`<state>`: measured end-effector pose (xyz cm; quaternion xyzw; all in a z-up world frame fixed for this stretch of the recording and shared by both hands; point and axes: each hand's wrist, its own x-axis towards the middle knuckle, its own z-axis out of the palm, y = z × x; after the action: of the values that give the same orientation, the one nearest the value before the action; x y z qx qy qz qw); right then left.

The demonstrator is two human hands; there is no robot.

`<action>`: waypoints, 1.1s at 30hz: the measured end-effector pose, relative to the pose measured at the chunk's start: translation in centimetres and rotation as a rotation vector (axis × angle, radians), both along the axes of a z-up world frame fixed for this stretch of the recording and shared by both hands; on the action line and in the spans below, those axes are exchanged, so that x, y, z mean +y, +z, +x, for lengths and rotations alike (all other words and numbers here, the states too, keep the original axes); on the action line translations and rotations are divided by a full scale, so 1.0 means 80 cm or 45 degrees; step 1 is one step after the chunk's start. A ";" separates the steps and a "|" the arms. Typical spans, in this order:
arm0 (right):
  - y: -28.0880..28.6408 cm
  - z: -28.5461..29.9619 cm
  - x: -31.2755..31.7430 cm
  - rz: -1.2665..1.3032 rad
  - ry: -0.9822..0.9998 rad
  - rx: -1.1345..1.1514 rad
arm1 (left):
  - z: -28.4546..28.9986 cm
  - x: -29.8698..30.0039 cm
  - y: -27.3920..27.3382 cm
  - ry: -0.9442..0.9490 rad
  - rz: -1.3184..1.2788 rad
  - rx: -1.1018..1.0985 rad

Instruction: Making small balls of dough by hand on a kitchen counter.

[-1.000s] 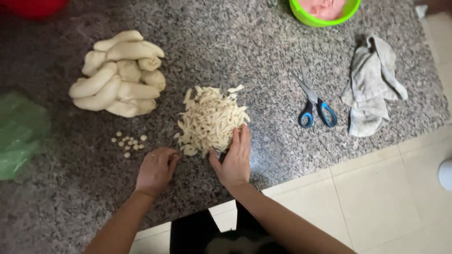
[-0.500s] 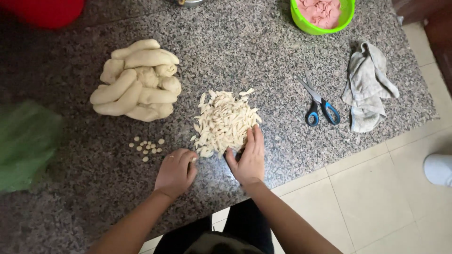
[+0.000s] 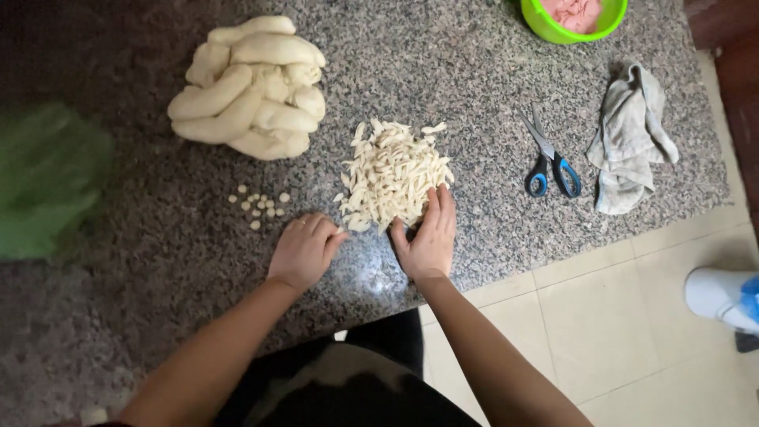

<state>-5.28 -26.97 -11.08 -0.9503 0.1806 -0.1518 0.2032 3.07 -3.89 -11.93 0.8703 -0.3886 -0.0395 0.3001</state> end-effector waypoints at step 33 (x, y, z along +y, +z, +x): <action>-0.006 -0.002 -0.001 -0.081 -0.008 0.035 | 0.001 -0.002 0.015 0.171 -0.484 0.165</action>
<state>-5.43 -27.07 -11.59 -0.9577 0.1814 -0.1451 0.1699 3.12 -4.06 -10.71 0.8175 -0.3101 -0.0012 0.4854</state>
